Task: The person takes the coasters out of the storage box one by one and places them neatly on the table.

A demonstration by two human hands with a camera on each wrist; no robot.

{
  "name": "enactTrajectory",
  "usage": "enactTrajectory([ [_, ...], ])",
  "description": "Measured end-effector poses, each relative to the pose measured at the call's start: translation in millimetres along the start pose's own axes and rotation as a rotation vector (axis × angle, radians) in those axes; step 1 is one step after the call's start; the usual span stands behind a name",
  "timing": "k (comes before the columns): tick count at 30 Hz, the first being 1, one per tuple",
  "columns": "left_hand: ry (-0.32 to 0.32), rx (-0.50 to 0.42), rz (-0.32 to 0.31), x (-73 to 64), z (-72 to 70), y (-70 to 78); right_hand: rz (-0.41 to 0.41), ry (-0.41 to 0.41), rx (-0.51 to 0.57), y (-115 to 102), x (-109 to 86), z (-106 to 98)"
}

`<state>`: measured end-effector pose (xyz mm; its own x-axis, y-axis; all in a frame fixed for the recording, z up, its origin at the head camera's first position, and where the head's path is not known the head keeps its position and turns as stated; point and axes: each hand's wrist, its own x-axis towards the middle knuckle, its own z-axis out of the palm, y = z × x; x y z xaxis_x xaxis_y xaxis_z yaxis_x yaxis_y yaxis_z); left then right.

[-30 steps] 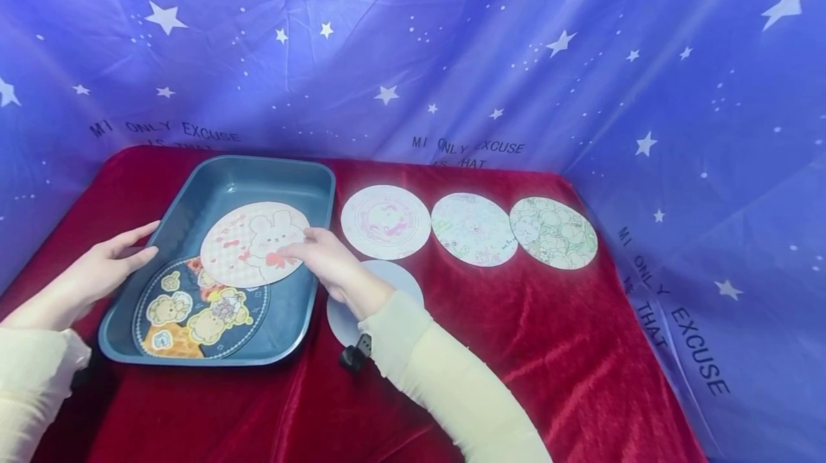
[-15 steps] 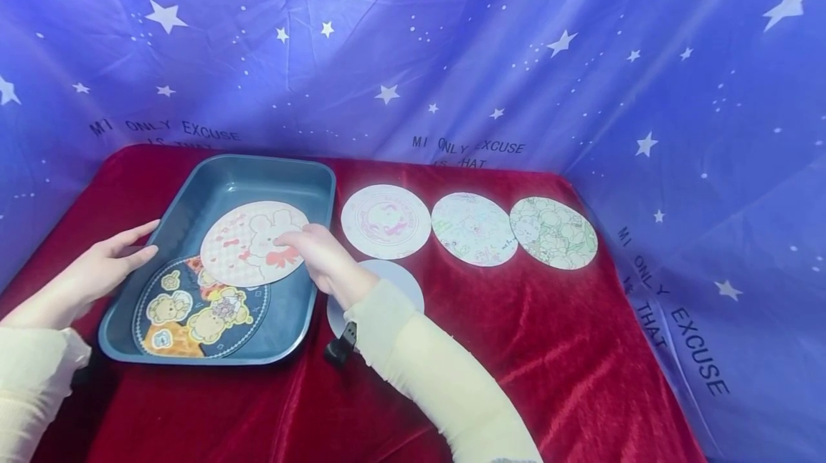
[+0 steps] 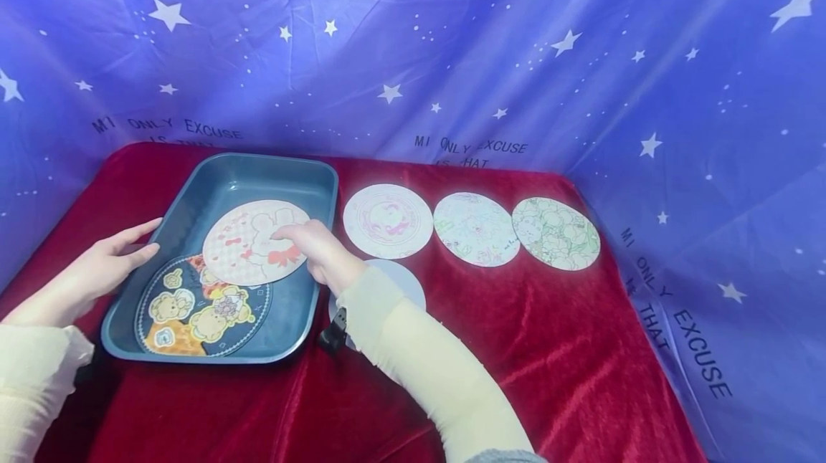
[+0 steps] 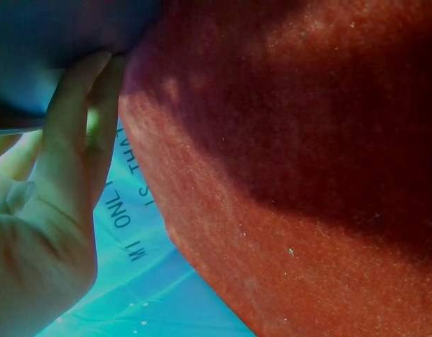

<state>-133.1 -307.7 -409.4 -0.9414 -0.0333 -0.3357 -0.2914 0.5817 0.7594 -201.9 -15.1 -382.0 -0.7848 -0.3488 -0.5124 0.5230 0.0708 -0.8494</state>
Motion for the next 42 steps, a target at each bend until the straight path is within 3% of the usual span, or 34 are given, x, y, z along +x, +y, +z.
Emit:
enactTrajectory([
  [21,-0.005,-0.009,0.001,-0.1,1.2,0.8,0.084,-0.045,0.057,1,11.8,-1],
  [29,-0.009,-0.013,-0.003,0.0,0.7,0.0,0.132,-0.022,0.074,-2,12.6,-1],
  [42,-0.017,-0.02,-0.006,-0.7,-1.0,-0.1,0.137,-0.017,0.123,-3,17.1,-1],
])
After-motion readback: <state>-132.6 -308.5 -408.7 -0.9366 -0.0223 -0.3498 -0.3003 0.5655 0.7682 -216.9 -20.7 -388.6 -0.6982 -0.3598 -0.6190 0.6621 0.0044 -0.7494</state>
